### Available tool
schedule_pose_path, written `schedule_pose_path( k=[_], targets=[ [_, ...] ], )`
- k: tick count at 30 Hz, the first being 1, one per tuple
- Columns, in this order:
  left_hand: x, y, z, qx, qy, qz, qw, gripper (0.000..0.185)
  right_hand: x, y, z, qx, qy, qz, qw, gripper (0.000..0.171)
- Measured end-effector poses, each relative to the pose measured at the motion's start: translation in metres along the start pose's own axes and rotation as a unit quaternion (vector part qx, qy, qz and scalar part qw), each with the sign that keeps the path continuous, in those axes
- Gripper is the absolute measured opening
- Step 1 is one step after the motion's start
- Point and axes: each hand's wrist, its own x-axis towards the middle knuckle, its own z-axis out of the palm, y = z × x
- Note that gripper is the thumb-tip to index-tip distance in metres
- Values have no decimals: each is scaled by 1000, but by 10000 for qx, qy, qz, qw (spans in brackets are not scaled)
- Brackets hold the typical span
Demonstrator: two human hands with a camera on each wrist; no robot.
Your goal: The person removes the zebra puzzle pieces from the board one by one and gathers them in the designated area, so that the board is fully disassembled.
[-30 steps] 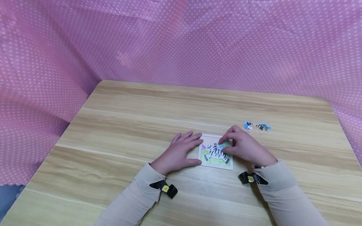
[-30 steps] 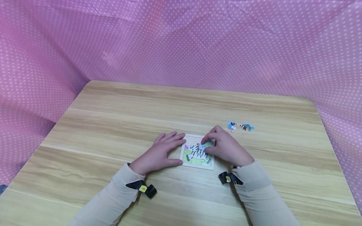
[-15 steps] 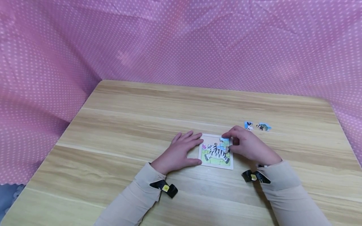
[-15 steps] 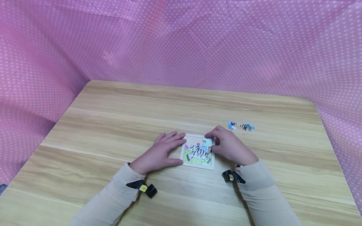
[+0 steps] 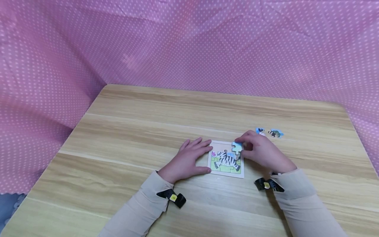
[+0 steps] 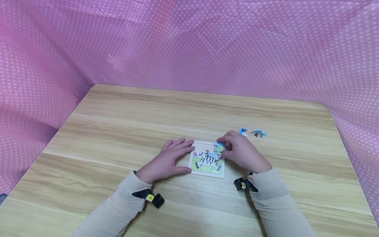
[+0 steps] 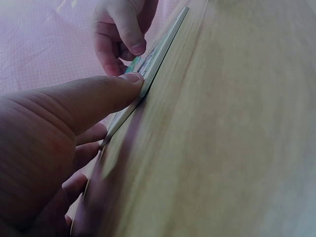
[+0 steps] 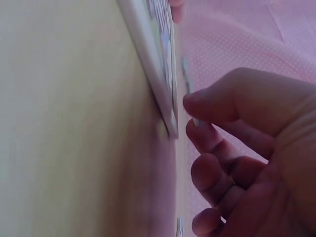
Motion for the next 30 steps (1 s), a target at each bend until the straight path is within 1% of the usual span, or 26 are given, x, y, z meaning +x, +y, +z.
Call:
schedule_pose_path(
  k=[8,11,18,26,30],
  targets=[
    [0,-1,1,35,44,41,10000,76,-5,12,-14,-126,323,65,9994,33],
    [0,-1,1,13,54,39,10000,76,-7,18,-20,-131,431,162,9989,33],
    [0,-2,1,-22,84,70,9999,75,-12,34,-34,85,544,757,9956,37],
    [0,-3,2,-24,98,93,9999,75,-21,55,-48,228,654,1157,9909,42],
    [0,-3,2,-16,80,88,9999,75,-27,66,-54,234,747,1277,9887,41]
  ],
)
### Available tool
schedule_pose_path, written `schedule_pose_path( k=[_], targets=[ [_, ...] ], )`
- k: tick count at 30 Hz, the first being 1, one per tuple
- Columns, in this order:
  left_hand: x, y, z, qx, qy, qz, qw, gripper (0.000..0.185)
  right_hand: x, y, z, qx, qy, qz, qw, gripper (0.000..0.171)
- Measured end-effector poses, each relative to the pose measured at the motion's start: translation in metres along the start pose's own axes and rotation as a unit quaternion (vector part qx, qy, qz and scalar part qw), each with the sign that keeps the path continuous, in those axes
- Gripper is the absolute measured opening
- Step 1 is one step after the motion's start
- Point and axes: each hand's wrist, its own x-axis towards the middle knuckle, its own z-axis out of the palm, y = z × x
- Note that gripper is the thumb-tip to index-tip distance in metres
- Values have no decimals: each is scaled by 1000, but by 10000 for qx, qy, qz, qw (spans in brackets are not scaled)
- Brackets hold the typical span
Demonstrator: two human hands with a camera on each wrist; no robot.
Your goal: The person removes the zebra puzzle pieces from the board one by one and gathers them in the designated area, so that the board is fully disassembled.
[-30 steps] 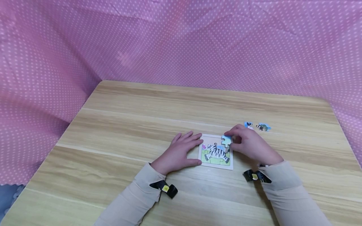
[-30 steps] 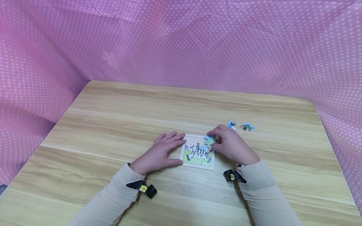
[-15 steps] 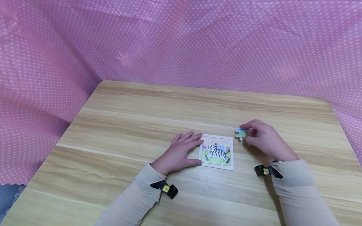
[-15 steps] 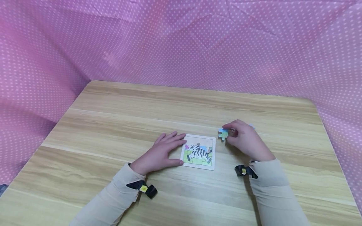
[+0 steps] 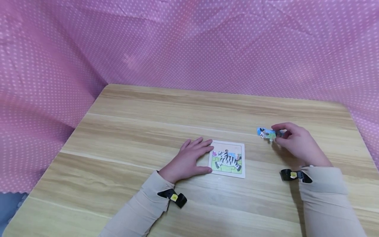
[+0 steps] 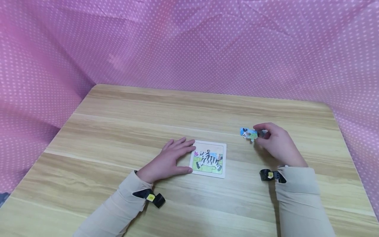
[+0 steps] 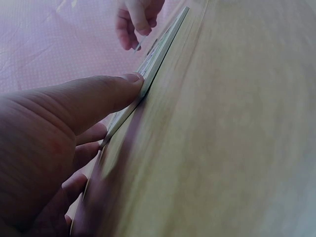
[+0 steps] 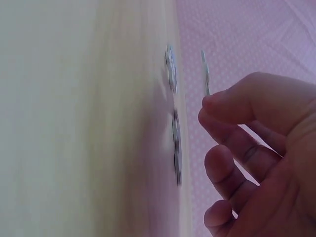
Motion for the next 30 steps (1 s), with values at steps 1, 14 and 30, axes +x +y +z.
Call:
schedule_pose_path(
  k=[1,14,30],
  targets=[
    [0,0,0,-1,1,1,10000,75,-1,3,-2,3,25,34,10000,41],
    [-1,2,2,4,20,-7,10000,75,-8,41,-19,-88,457,290,9985,41],
    [-1,4,4,47,29,-35,10000,75,-7,61,-19,252,666,456,9964,40]
  ],
)
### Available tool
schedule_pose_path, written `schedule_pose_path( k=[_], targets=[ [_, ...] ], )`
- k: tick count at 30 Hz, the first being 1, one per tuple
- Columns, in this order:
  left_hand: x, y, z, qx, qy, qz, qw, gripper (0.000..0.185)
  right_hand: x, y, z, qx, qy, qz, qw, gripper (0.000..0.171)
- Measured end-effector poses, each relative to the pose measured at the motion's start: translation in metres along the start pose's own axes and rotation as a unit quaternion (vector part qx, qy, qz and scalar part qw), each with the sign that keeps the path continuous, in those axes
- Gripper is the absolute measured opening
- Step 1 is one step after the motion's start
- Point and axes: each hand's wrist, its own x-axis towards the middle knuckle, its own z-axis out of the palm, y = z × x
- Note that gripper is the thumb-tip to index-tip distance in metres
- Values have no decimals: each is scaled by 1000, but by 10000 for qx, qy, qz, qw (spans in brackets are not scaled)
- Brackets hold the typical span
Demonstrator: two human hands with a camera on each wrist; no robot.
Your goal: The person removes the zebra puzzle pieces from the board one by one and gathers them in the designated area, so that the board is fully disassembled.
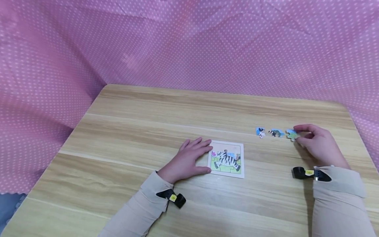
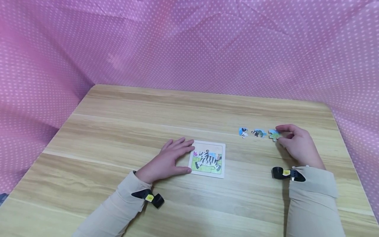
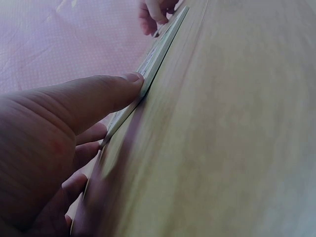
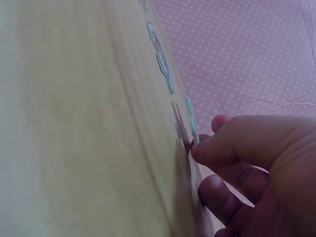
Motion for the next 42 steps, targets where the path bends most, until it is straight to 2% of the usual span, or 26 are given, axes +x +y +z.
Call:
schedule_pose_path(
  k=[11,18,23,29,34,42],
  targets=[
    [0,0,1,-50,6,-14,10000,75,-1,-2,-1,-155,50,57,9999,46],
    [0,0,1,-33,-35,-30,10000,75,-3,-5,1,229,242,-51,9994,41],
    [-1,1,0,-51,-34,-42,10000,75,-2,-23,9,361,476,-320,9977,39],
    [-1,1,-1,-22,-49,-77,10000,75,-3,-56,27,328,179,-668,9971,36],
    [-1,2,-1,-13,-46,-71,10000,75,-7,-81,40,313,-208,-645,9972,35],
    [-1,2,-1,-21,-17,-35,10000,75,-12,-103,58,339,-418,-869,9948,31]
  ],
)
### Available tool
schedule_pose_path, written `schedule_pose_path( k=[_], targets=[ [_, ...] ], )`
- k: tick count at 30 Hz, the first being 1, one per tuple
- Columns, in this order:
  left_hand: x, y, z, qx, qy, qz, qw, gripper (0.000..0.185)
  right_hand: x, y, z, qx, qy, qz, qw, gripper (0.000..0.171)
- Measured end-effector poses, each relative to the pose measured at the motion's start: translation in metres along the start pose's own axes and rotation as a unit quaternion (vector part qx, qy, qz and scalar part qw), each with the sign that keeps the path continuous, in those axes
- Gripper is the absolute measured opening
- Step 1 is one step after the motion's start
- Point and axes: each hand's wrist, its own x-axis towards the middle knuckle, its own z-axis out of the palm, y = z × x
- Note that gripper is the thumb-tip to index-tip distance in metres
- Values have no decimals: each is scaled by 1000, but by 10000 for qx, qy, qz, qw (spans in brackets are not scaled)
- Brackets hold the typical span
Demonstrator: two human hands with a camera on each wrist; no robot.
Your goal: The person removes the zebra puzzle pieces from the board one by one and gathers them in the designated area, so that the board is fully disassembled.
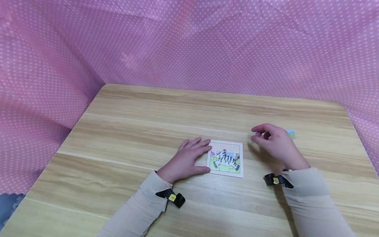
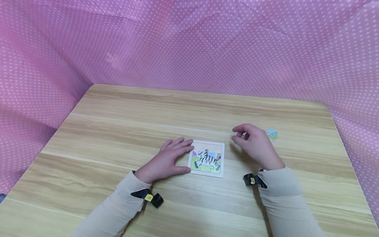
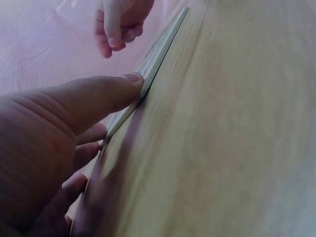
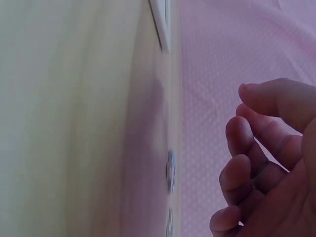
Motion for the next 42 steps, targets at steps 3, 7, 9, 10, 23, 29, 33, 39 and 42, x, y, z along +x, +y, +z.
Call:
schedule_pose_path(
  k=[3,7,9,10,23,29,33,39,42],
  targets=[
    [0,0,0,1,0,4,10000,75,1,-7,8,26,-104,-120,9999,28],
    [0,-1,0,22,-11,7,10000,75,2,-15,20,100,-275,-277,9992,24],
    [0,-1,0,36,-19,-2,10000,75,2,-19,26,112,-374,-370,9985,23],
    [0,-1,0,48,-27,-9,10000,75,2,-21,29,102,-437,-393,9982,23],
    [1,-1,-2,122,-46,-25,9999,74,1,-44,58,-22,-1186,-752,9901,23],
    [1,0,-2,100,-40,34,9999,75,1,-51,67,-379,-1669,-850,9816,28],
    [1,0,-3,107,-59,39,9999,75,0,-53,70,-623,-1718,-785,9800,30],
    [1,0,-4,113,-57,73,9999,74,0,-52,72,-658,-1714,-744,9802,26],
    [1,1,-4,111,-46,83,9999,74,0,-52,72,-587,-1650,-827,9811,24]
  ],
)
